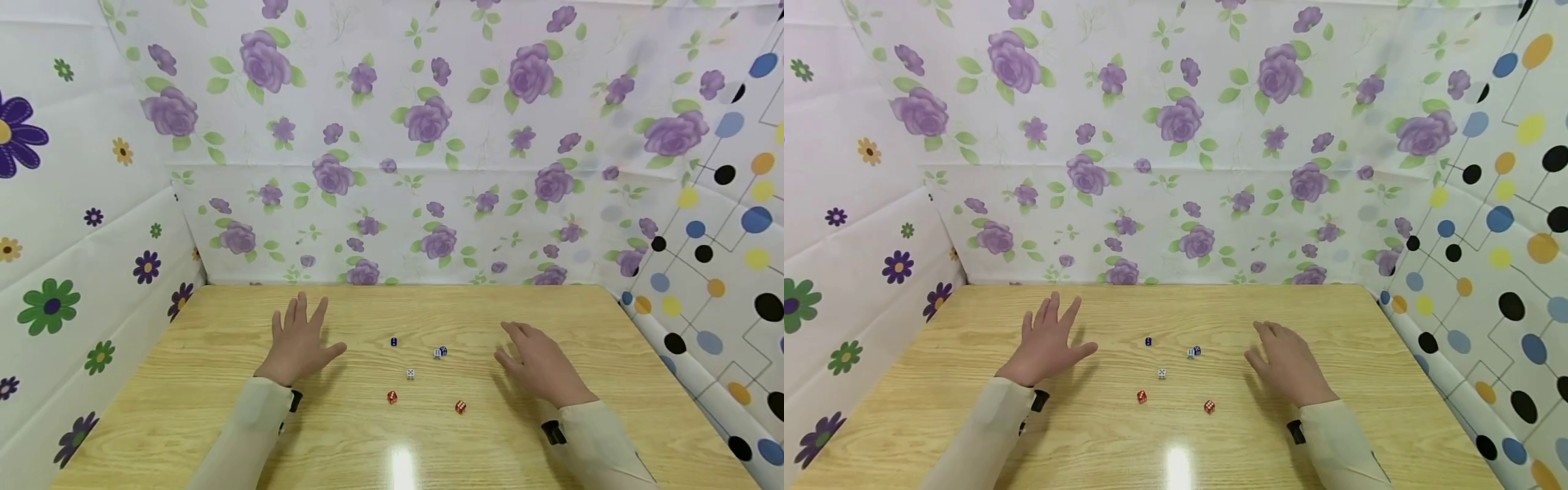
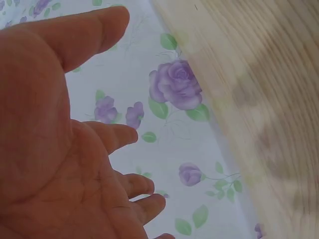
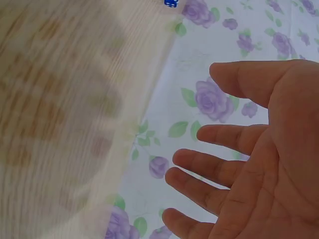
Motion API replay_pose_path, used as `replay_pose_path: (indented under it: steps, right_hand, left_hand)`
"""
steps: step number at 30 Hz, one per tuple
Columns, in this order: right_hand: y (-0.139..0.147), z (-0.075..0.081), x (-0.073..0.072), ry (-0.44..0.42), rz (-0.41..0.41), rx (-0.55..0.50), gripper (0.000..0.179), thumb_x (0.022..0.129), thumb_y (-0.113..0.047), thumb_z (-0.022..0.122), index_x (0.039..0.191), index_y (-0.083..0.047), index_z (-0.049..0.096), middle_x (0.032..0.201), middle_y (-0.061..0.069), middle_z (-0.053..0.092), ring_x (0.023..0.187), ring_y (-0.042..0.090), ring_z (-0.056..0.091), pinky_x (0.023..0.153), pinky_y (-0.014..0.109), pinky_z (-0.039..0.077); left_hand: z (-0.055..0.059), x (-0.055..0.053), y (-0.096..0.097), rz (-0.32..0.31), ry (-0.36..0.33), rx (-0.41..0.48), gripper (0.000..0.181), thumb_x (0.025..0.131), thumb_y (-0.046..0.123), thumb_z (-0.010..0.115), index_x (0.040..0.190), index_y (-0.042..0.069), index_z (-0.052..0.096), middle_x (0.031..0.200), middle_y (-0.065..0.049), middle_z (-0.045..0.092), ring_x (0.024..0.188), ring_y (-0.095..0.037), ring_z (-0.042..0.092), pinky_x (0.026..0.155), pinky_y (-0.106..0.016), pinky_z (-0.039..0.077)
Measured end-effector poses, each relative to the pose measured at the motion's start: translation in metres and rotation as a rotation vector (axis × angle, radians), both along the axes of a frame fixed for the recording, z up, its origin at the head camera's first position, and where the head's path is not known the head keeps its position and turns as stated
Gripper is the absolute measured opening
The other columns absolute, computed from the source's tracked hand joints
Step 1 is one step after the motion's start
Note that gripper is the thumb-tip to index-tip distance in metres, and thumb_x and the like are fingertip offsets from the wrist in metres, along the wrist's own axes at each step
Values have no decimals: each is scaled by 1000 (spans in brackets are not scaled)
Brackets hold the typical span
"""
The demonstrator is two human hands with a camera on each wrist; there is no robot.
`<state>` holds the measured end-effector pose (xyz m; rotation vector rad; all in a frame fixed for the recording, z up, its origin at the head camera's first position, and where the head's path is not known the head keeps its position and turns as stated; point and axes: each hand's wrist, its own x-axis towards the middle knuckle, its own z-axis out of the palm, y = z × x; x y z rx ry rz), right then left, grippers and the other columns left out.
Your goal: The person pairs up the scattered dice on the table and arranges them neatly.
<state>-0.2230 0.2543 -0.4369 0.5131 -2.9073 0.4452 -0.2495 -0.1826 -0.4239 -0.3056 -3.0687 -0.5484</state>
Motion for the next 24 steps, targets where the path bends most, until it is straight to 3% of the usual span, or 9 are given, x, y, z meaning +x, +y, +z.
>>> replay_pose_path:
  steps: [9, 13, 16, 19, 24]
  right_hand:
    - [-6, 9, 1, -59, -4, -48, 63, 103, -35, 64, 152, -1, 46, 144, 28, 54, 128, 48, 55, 99, 64, 47]
    - [-11, 15, 4, -149, -28, -69, 56, 101, -38, 67, 142, -3, 57, 110, 13, 69, 93, 30, 68, 77, 49, 56]
    - [-16, 20, 5, -202, -43, -67, 45, 98, -37, 71, 129, -5, 66, 83, -3, 63, 68, 14, 57, 61, 36, 48]
    - [-21, 23, 7, -214, -37, -55, 37, 96, -33, 74, 122, -7, 70, 79, -6, 60, 65, 10, 53, 59, 33, 45]
    - [-33, 18, 9, -236, 11, -30, 28, 94, -28, 77, 115, -10, 72, 82, -7, 60, 67, 10, 52, 62, 34, 46]
  left_hand:
    - [16, 12, 13, -71, 26, 32, 93, 98, 48, 67, 166, 9, 17, 168, -31, -3, 155, -51, 0, 119, -71, 1]
    - [16, 16, 19, -91, 65, 37, 81, 98, 44, 68, 161, 5, 34, 163, -31, 24, 152, -50, 19, 119, -68, 15]
    - [14, 17, 27, -106, 86, 51, 63, 98, 40, 71, 147, 4, 54, 147, -24, 49, 140, -46, 40, 115, -63, 31]
    - [12, 18, 39, -125, 125, 86, 43, 97, 34, 72, 130, 7, 67, 132, -15, 60, 127, -39, 54, 104, -54, 46]
    - [10, 24, 61, -200, 196, 168, 23, 98, 26, 71, 116, 13, 71, 117, -5, 64, 111, -27, 59, 90, -44, 54]
